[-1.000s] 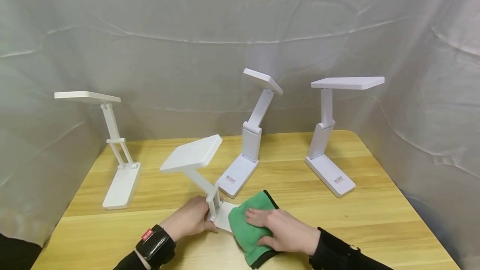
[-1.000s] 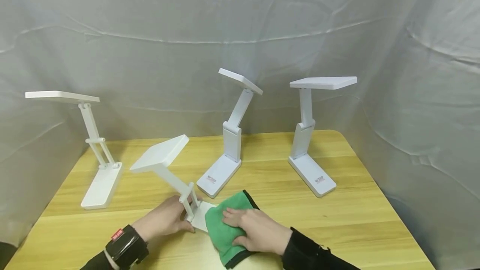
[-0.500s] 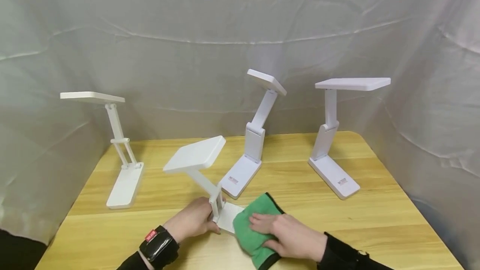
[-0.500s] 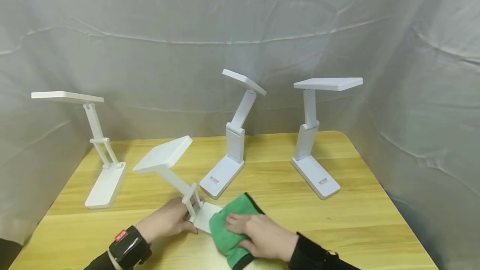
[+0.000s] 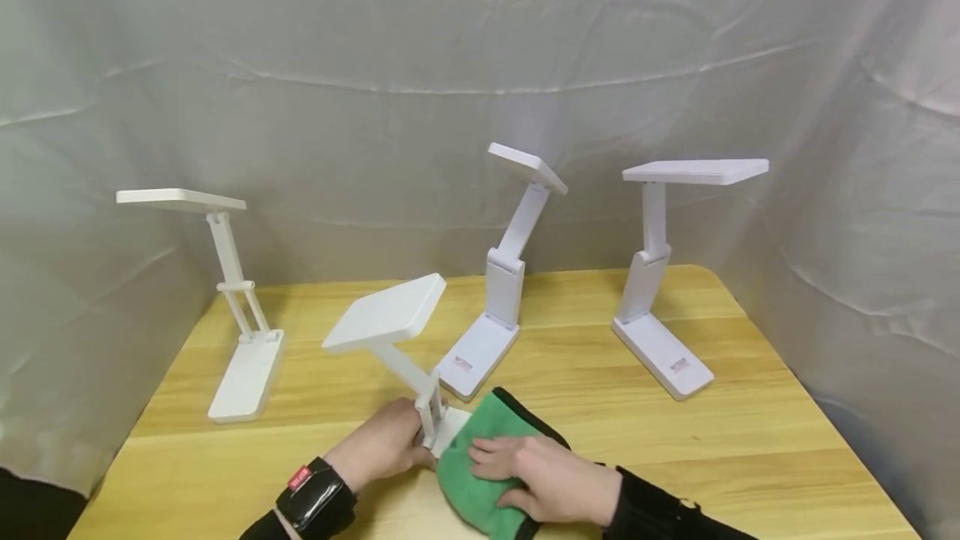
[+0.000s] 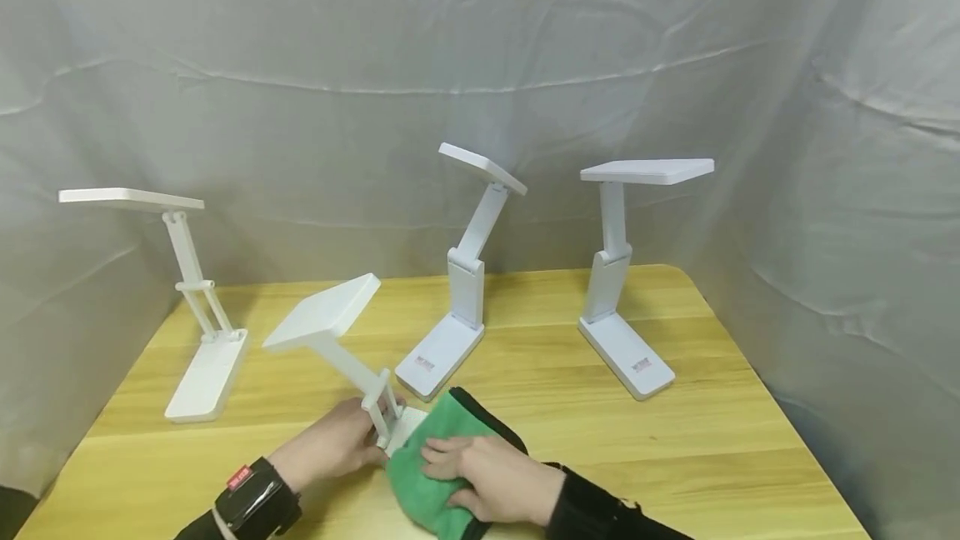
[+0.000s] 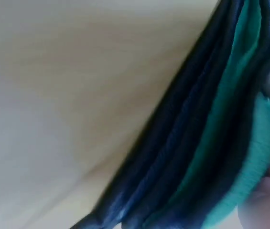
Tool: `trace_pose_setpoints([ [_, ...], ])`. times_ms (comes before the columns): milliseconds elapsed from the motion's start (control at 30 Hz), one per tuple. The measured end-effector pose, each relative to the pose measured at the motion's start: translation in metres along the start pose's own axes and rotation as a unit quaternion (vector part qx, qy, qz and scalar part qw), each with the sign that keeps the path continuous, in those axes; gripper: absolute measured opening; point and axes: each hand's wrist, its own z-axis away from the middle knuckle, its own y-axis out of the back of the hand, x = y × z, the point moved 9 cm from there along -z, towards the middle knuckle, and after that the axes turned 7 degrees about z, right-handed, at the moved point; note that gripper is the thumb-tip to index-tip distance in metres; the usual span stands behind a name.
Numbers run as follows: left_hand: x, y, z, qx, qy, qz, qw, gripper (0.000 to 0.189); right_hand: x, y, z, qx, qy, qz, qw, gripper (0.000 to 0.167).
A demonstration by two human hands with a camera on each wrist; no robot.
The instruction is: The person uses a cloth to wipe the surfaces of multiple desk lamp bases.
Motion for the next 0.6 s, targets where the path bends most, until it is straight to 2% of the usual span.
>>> trace_pose_setpoints([
  [100, -0.001, 0.000, -0.001, 0.003, -0.004, -0.002, 1.0000, 0.060, 0.009, 0.005, 0.012, 0.006, -0.019, -0.019, 0.9996, 0.051],
  [133, -0.001, 0.001, 0.000, 0.002, -0.004, 0.000, 1.0000, 0.058, 0.012, 0.006, 0.012, 0.008, -0.028, -0.017, 0.9994, 0.052],
  [200, -0.001, 0.003, 0.001, 0.007, -0.012, 0.002, 0.9999, 0.055, 0.016, 0.008, 0.005, 0.011, -0.044, -0.004, 0.9990, 0.057],
  [267, -0.002, 0.005, 0.002, 0.012, -0.015, 0.003, 0.9998, 0.050, 0.015, 0.007, -0.010, 0.013, -0.043, 0.019, 0.9988, 0.058],
  [333, -0.003, 0.008, 0.003, 0.020, -0.018, 0.000, 0.9996, 0.043, 0.009, 0.005, -0.023, 0.014, -0.025, 0.048, 0.9984, 0.056],
  [400, -0.004, 0.008, 0.005, 0.025, -0.019, -0.005, 0.9995, 0.040, 0.003, 0.003, -0.028, 0.016, -0.004, 0.062, 0.9980, 0.053],
  [500, -0.003, 0.005, 0.005, 0.020, -0.016, -0.012, 0.9996, 0.044, -0.002, 0.001, -0.015, 0.009, 0.018, 0.045, 0.9988, 0.047],
  [600, -0.001, 0.001, 0.002, 0.003, -0.010, -0.003, 0.9999, 0.049, 0.005, 0.004, 0.007, 0.012, 0.000, 0.001, 0.9999, 0.045],
])
